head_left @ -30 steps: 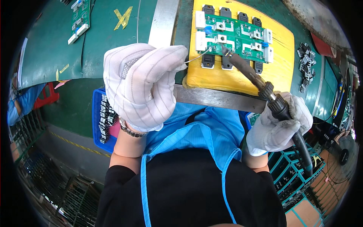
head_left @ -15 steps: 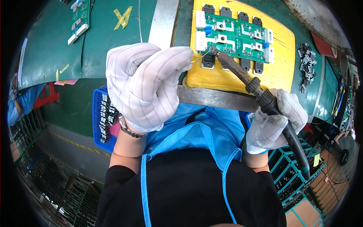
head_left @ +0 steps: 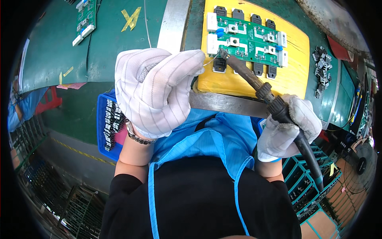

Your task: Soldering electronic components and assembling printed circuit boards at a factory station.

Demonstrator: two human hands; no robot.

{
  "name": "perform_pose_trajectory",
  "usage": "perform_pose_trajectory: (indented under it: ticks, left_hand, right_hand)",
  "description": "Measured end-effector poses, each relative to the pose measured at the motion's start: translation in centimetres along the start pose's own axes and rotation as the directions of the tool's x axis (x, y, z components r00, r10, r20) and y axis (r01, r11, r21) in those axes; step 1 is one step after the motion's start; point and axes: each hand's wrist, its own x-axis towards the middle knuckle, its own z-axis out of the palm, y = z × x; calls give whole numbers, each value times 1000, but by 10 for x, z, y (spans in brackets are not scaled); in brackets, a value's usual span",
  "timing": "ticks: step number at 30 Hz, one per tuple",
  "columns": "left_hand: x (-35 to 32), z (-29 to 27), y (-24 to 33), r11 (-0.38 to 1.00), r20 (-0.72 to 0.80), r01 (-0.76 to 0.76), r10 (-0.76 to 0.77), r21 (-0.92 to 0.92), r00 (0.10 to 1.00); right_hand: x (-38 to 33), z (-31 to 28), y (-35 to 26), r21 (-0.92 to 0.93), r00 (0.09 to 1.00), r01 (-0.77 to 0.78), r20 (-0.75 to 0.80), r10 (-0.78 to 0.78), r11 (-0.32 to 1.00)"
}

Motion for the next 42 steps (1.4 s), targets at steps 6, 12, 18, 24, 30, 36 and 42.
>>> perform_pose_trajectory:
  ticks: [6,12,18,24,30,36,42]
  left_hand:
    - [0,-1,0,1000,9,5,-5,-9,1000]
    - [1,1,1,1000,41,7,-8,26,999]
    - [1,-2,3,1000,19,11,-11,-2,1000]
    - [-1,2,1,994,-97,88,-94,-64,991]
    - [3,-1,3,1000,-24,-3,3,-12,1000]
    - [5,1,2,999,-4,13,-13,-45,1000]
    - [2,2,0,1000,-30,10,-10,-13,999]
  right_hand:
    - [2,-3,3,-36,997,47,69,-45,998]
    - [2,-2,2,-30,997,34,77,-31,999]
    - [3,0,0,6,997,42,69,-42,999]
    - [5,1,-5,-154,955,-127,-288,78,980]
    - [4,-1,-1,-19,900,-203,-398,179,979]
    - [-3,-13,14,-64,963,-153,-235,134,986]
    - [-2,-8,15,-49,952,-103,-295,84,993]
